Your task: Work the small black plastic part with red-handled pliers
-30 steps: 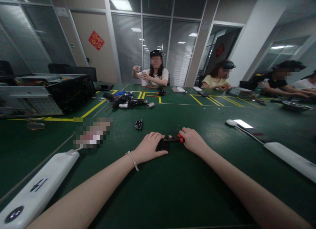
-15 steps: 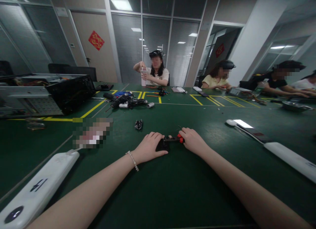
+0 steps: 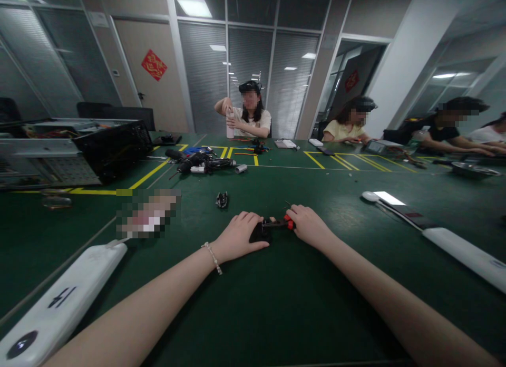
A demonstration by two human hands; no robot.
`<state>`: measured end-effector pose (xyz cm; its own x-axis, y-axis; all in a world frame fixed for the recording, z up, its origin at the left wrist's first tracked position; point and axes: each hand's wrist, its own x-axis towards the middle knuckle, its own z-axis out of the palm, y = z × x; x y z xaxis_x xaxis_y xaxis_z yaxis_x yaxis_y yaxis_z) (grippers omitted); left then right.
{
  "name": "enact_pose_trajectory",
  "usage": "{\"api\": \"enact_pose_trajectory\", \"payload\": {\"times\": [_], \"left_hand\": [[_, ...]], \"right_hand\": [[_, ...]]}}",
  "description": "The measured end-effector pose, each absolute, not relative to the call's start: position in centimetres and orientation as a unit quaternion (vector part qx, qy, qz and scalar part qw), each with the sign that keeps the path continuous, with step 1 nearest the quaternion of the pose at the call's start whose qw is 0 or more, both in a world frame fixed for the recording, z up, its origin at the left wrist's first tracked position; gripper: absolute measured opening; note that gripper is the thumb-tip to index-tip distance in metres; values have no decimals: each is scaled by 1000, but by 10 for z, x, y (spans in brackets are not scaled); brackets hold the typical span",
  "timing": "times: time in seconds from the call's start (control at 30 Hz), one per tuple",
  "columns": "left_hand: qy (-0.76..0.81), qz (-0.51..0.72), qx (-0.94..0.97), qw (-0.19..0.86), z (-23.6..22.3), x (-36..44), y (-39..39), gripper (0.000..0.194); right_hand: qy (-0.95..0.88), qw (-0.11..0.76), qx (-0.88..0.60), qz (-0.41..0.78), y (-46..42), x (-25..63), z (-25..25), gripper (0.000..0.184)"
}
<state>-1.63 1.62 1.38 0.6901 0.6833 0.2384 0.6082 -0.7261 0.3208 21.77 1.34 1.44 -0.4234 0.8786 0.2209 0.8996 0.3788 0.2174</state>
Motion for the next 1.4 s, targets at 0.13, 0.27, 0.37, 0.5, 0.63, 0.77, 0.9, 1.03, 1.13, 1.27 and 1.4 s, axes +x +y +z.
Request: {"api": "enact_pose_trajectory", "payload": {"times": [0.13,0.27,0.37,0.5,0.63,0.77,0.9,1.03,1.13,1.27,1.4], "left_hand": [[355,170,913,110,14,-17,16,57],[354,170,913,110,13,-17,17,58],[354,171,913,111,13,-17,17,57],[357,168,912,112,15,-16,16,57],[358,166,912,111,15,-16,16,56],[355,170,913,109,13,-17,16,55],[352,176,913,108,11,-17,17,56],[351,175,913,113,13,-17,17,56],[356,171,911,116,14,-17,16,56],[359,165,911,117,15,-17,16,57],[359,162,912,116,16,-17,15,57]], "right_hand": [[-826,35,-541,-152,13,217,15,33],[-828,39,-540,-150,13,217,13,33],[-831,41,-534,-149,13,218,13,33],[-832,40,-532,-151,13,217,15,34],[-832,31,-533,-153,13,217,15,32],[-830,36,-536,-153,13,217,14,33],[-830,38,-537,-148,12,217,15,33],[-830,34,-538,-144,13,217,15,33],[-830,34,-537,-144,13,217,16,34],[-832,36,-535,-146,13,217,15,33],[-832,35,-536,-143,12,217,15,34]]}}
